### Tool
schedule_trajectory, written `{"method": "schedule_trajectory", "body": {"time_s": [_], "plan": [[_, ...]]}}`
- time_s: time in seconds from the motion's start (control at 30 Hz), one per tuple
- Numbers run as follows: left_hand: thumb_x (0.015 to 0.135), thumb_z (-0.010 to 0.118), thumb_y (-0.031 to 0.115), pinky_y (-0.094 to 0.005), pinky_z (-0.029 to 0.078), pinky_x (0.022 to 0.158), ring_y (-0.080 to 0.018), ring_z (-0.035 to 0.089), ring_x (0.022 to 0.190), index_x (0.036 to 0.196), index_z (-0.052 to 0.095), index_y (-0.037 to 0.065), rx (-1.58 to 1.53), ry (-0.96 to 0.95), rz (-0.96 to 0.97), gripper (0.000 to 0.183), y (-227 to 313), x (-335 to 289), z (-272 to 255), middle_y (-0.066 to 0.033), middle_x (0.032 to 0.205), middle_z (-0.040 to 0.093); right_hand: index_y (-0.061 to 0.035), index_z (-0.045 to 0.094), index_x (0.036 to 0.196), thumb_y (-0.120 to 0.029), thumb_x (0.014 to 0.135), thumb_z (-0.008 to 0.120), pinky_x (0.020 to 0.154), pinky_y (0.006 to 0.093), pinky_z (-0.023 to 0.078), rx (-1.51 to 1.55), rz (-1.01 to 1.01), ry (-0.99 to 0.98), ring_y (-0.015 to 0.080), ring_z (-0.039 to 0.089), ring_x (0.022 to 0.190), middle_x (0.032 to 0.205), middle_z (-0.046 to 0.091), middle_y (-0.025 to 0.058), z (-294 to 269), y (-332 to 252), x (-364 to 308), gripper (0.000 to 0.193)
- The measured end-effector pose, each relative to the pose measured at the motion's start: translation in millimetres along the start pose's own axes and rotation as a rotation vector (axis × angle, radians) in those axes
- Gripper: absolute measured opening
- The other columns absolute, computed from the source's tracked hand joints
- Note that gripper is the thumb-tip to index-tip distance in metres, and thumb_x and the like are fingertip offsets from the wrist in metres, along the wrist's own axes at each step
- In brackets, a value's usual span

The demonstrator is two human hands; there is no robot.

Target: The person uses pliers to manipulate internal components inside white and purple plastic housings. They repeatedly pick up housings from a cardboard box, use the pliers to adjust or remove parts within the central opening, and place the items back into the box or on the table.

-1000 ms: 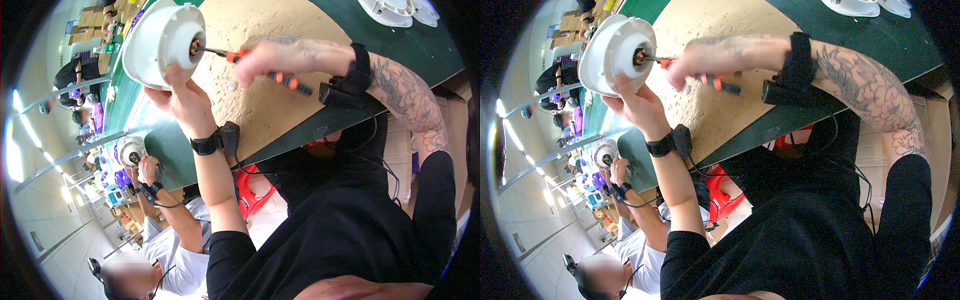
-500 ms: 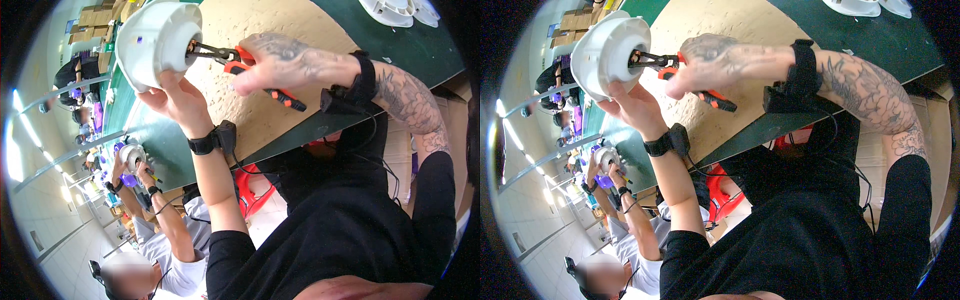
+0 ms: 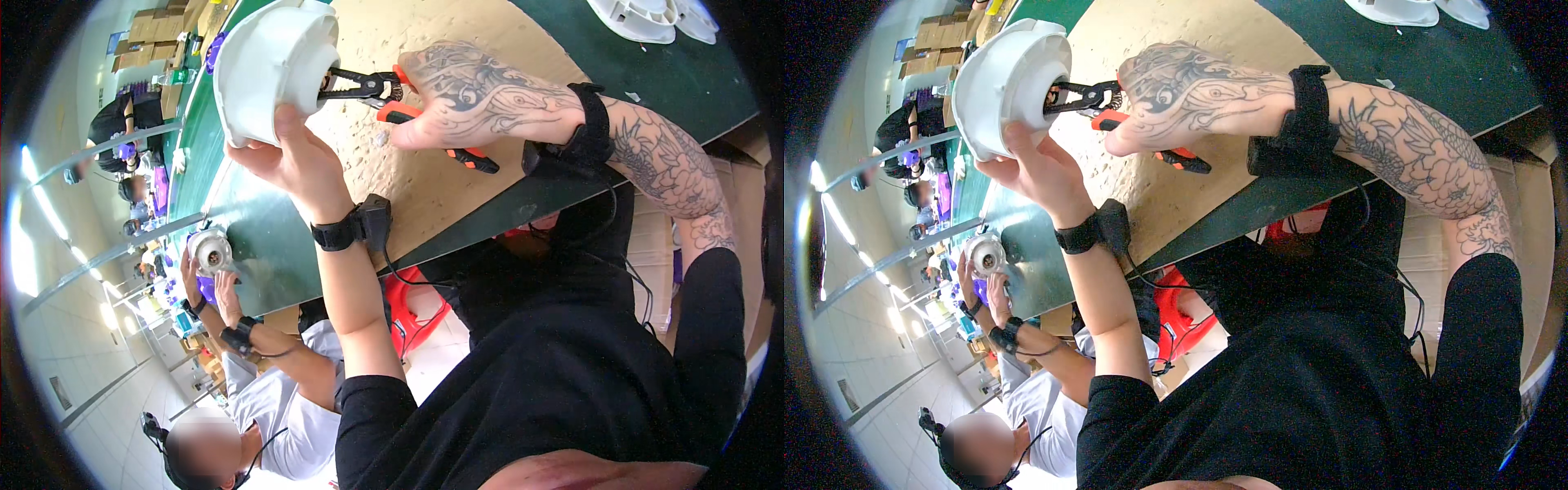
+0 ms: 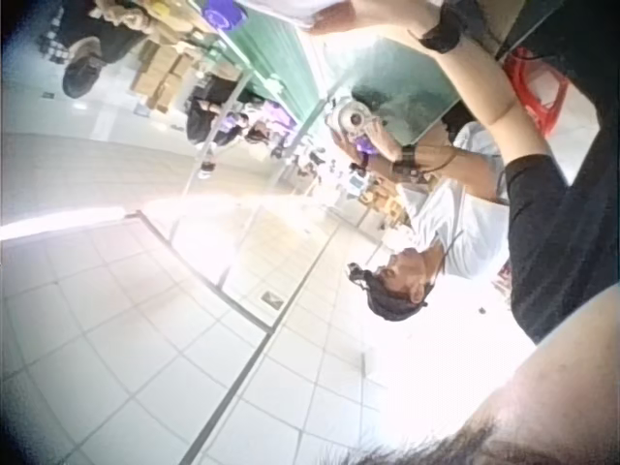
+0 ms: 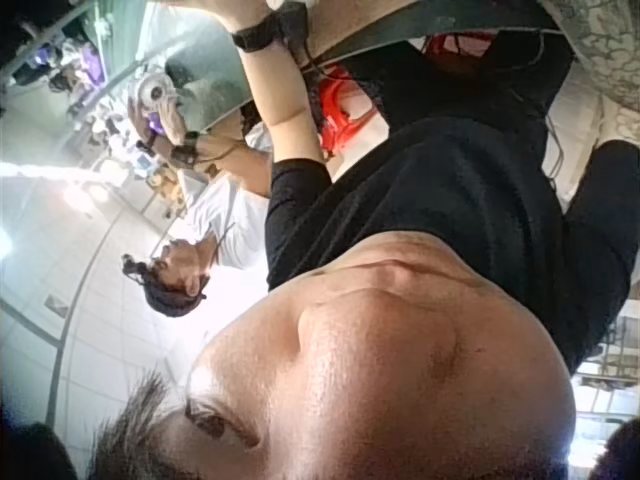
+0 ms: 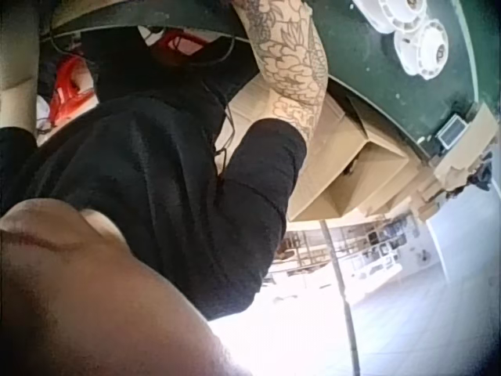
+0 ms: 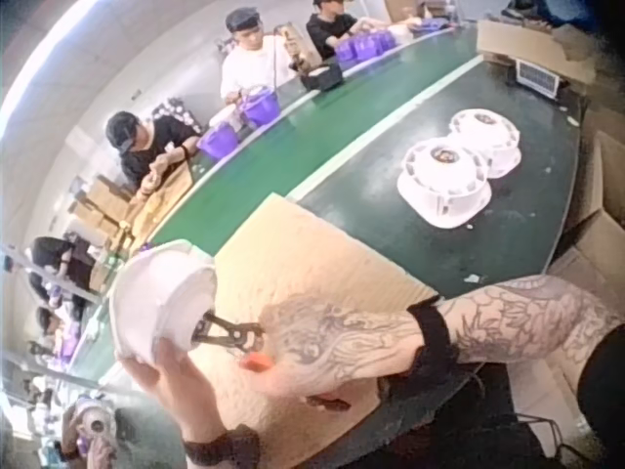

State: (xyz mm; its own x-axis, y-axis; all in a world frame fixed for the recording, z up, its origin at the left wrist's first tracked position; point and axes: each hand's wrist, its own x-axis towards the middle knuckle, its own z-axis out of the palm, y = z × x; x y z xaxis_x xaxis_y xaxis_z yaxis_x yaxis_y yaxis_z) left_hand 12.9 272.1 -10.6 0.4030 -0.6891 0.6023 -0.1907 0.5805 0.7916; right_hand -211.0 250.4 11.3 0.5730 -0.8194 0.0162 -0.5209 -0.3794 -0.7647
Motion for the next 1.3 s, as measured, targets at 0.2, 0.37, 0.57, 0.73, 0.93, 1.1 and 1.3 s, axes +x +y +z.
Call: {"method": "schedule_trajectory", "body": {"time_s": [0.2,0.37,0.57,0.73,0.93,1.1,1.3], "plan": [[0.093,0.073,0.014,-0.0412,0.055,0.103,-0.0269,0.057,0.124,0.144,0.035,0.006,-0.330,0.039,-0.202,0.064,14,-8,9,-0.0128,0.139,0.050,-0.0118,0.060,0.081,-0.042,0.082,0.065,0.049,0.0208,0.036,1.229,0.078,-0.582,0.0070,0.042,0.053,0.067,0.042,-0.0034,16,13,4,0.030],[0.093,0.072,0.012,-0.0433,0.053,0.105,-0.0285,0.057,0.125,0.143,0.038,0.004,-0.242,0.019,-0.300,0.061,6,-1,8,-0.0138,0.141,0.051,-0.0086,0.064,0.078,-0.045,0.074,0.069,0.051,0.0297,0.041,0.834,0.197,-0.430,0.0142,0.052,0.055,0.066,0.053,0.0031,7,9,12,0.037],[0.093,0.075,0.018,-0.0468,0.055,0.103,-0.0297,0.056,0.128,0.144,0.041,0.009,-0.128,-0.040,-0.075,0.062,2,0,2,-0.0128,0.141,0.052,0.0029,0.064,0.086,-0.042,0.076,0.070,0.061,0.0364,0.045,0.120,0.053,-0.118,0.0216,0.059,0.067,0.071,0.058,0.0112,-7,-1,5,0.047],[0.090,0.076,0.014,-0.0445,0.053,0.104,-0.0270,0.056,0.128,0.146,0.036,0.006,-0.378,0.011,-0.204,0.069,5,-1,5,-0.0144,0.141,0.051,-0.0135,0.057,0.087,-0.035,0.080,0.067,0.049,0.0232,0.037,1.424,0.133,-0.690,0.0068,0.043,0.056,0.074,0.049,-0.0021,17,10,9,0.025],[0.091,0.074,0.010,-0.0445,0.050,0.107,-0.0275,0.053,0.129,0.146,0.035,0.006,-0.139,-0.005,-0.118,0.067,4,1,2,-0.0155,0.143,0.049,-0.0050,0.068,0.084,-0.041,0.074,0.069,0.055,0.0323,0.044,0.553,0.074,-0.385,0.0163,0.057,0.059,0.069,0.058,0.0041,-3,-2,10,0.037],[0.090,0.078,0.015,-0.0432,0.048,0.108,-0.0266,0.053,0.129,0.145,0.037,0.005,-0.051,-0.032,-0.022,0.069,8,1,1,-0.0143,0.143,0.050,-0.0026,0.067,0.071,-0.048,0.072,0.070,0.060,0.0371,0.049,0.026,-0.018,0.033,0.0190,0.065,0.066,0.062,0.058,0.0085,3,2,6,0.046],[0.094,0.075,0.020,-0.0424,0.048,0.108,-0.0264,0.052,0.131,0.147,0.036,0.004,-0.215,-0.006,-0.071,0.068,0,-3,-3,-0.0143,0.145,0.049,-0.0088,0.064,0.081,-0.041,0.082,0.066,0.046,0.0259,0.036,1.318,0.059,-0.585,0.0075,0.047,0.054,0.071,0.048,-0.0007,31,16,8,0.032]]}}
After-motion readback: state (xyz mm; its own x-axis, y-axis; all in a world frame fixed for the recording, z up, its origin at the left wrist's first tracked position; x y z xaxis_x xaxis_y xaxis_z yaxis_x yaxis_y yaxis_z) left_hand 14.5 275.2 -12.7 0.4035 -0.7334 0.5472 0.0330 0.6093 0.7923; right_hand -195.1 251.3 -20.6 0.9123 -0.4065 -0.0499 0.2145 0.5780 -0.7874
